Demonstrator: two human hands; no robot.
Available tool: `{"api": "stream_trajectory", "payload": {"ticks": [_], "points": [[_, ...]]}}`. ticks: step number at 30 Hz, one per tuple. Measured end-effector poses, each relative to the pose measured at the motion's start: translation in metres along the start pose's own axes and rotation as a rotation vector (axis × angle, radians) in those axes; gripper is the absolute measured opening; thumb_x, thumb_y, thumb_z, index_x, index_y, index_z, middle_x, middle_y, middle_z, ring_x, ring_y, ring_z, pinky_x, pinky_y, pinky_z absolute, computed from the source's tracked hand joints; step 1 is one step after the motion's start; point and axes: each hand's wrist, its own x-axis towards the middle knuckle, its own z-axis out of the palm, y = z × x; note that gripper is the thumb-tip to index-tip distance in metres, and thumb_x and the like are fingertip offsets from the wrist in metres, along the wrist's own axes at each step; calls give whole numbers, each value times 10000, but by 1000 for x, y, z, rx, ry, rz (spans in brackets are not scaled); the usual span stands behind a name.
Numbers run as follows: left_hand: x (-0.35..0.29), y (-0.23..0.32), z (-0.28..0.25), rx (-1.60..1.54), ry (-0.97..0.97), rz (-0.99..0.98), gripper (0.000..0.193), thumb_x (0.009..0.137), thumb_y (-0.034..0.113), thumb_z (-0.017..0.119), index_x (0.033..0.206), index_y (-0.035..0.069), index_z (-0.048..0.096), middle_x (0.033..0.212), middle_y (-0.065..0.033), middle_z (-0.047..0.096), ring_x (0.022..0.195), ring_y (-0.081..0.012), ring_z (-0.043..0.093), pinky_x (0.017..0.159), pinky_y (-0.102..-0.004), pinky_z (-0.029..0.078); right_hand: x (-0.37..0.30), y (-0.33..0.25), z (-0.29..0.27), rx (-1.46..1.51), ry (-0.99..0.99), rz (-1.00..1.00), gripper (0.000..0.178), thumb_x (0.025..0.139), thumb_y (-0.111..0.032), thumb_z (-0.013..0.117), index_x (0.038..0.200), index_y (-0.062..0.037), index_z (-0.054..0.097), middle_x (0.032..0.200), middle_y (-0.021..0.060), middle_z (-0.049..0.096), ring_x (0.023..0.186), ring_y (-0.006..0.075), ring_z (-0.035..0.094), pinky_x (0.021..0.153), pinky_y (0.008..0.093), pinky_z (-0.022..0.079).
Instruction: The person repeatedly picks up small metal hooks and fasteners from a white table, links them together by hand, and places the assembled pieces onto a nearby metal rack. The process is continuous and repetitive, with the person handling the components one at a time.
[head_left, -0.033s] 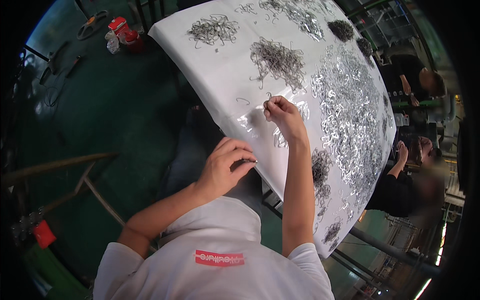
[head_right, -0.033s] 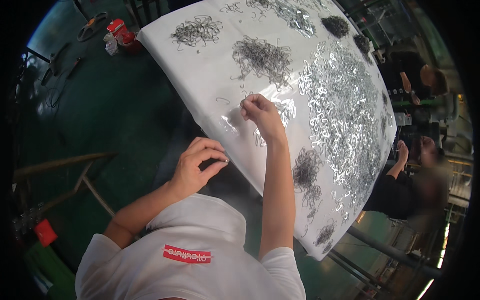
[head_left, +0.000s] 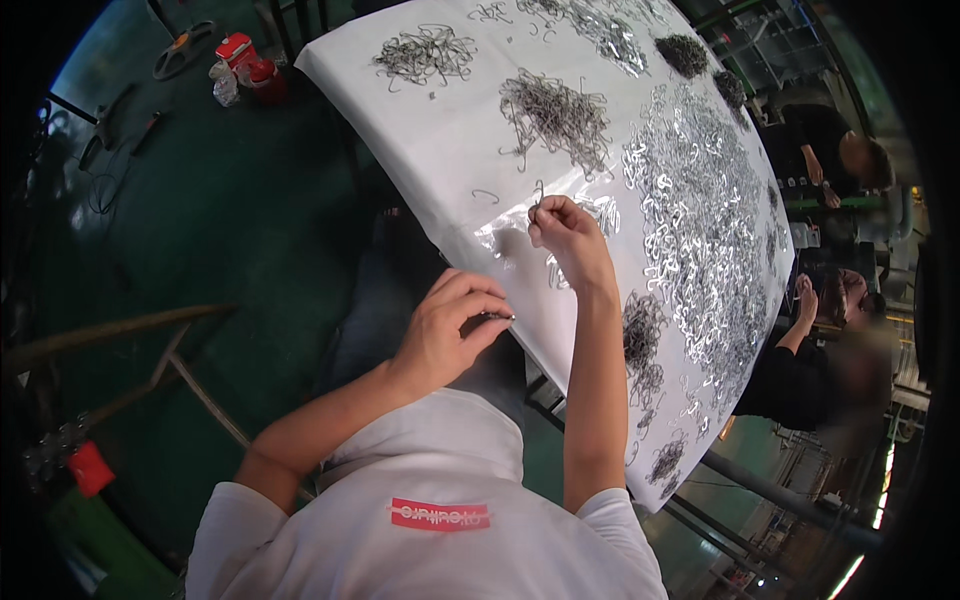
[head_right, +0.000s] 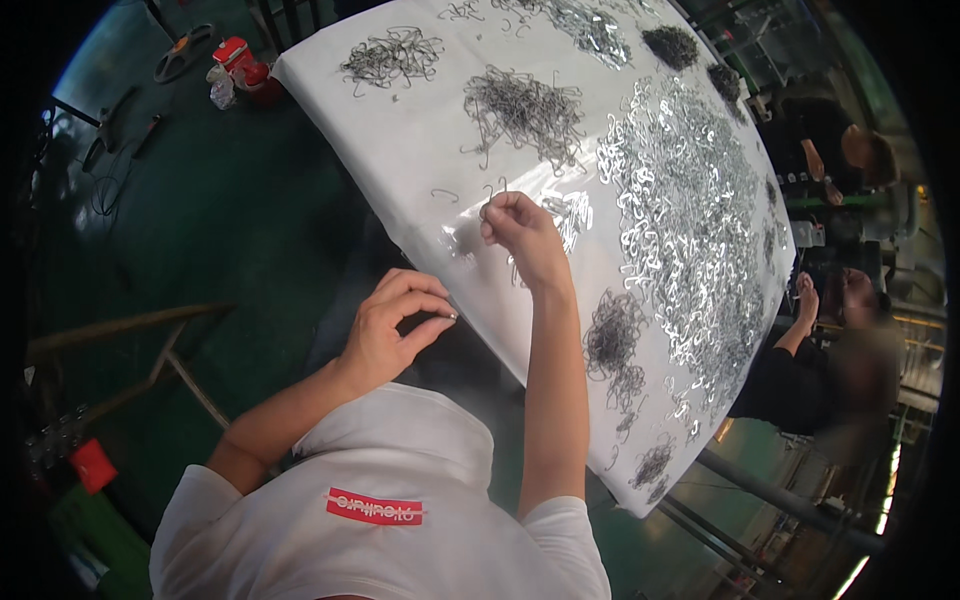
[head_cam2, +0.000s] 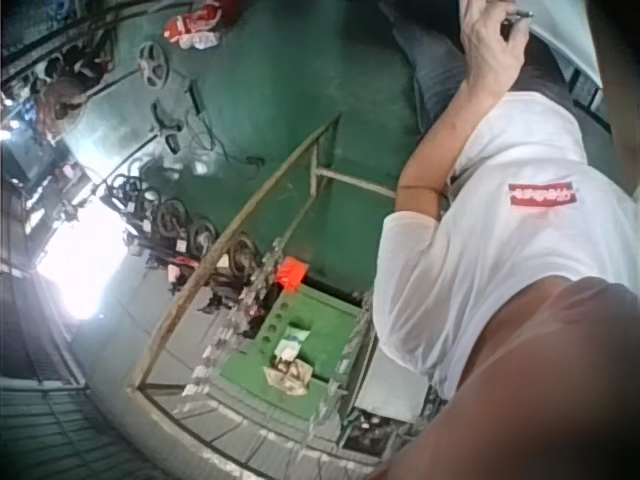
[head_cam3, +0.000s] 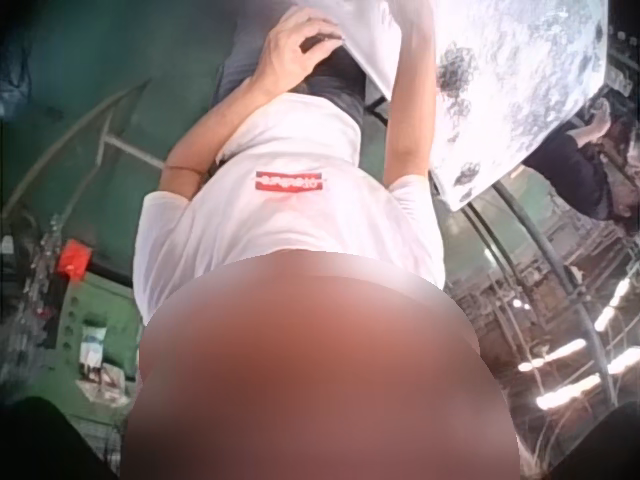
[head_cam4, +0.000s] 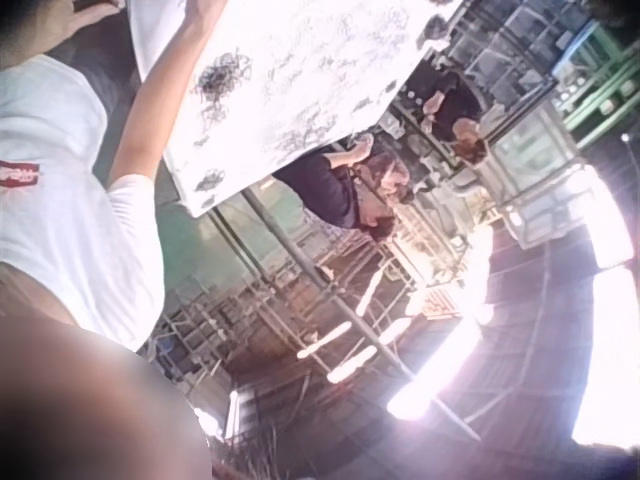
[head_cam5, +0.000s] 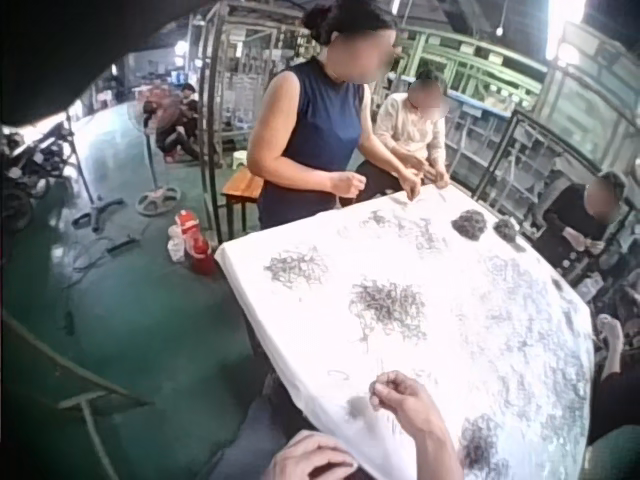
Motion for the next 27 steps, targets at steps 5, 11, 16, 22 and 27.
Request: {"api": "stream_trajectory", "payload": {"ticks": [5,11,16,22,27], "points": [[-4,4,1,-10,-15,-27,135,733,12,722,859,34,683,964,-60,623,901,-251,566,777,-342,475,-88,-2,32,95,96,-22,127,915,-114,618,964,1,596,859,67,619,725,138,602,652,251,480],[-3,7,2,31,8,-3,154,708,1,734,855,25,693,947,-52,625,884,-243,565,766,-341,476,-138,4,56,176,158,-74,46,904,-59,628,905,-16,612,1001,23,560,862,99,526,701,224,423],[-2,11,5,38,0,2,150,704,1,739,846,29,698,933,-46,625,869,-235,566,751,-337,476,-141,12,59,201,206,-182,25,902,-37,628,899,-21,609,1003,10,531,873,88,505,763,228,426],[-2,11,7,59,9,-19,133,706,1,742,829,38,706,905,-37,629,850,-221,568,730,-323,474,-139,21,64,171,299,-215,42,906,-55,635,898,-25,608,1001,6,512,866,75,498,744,226,424],[-4,10,11,65,-22,-42,142,712,8,744,845,48,715,912,-44,635,855,-219,576,733,-318,479,-137,29,71,105,374,-398,32,896,-38,633,900,-16,610,1015,35,482,820,87,502,717,225,428]]}}
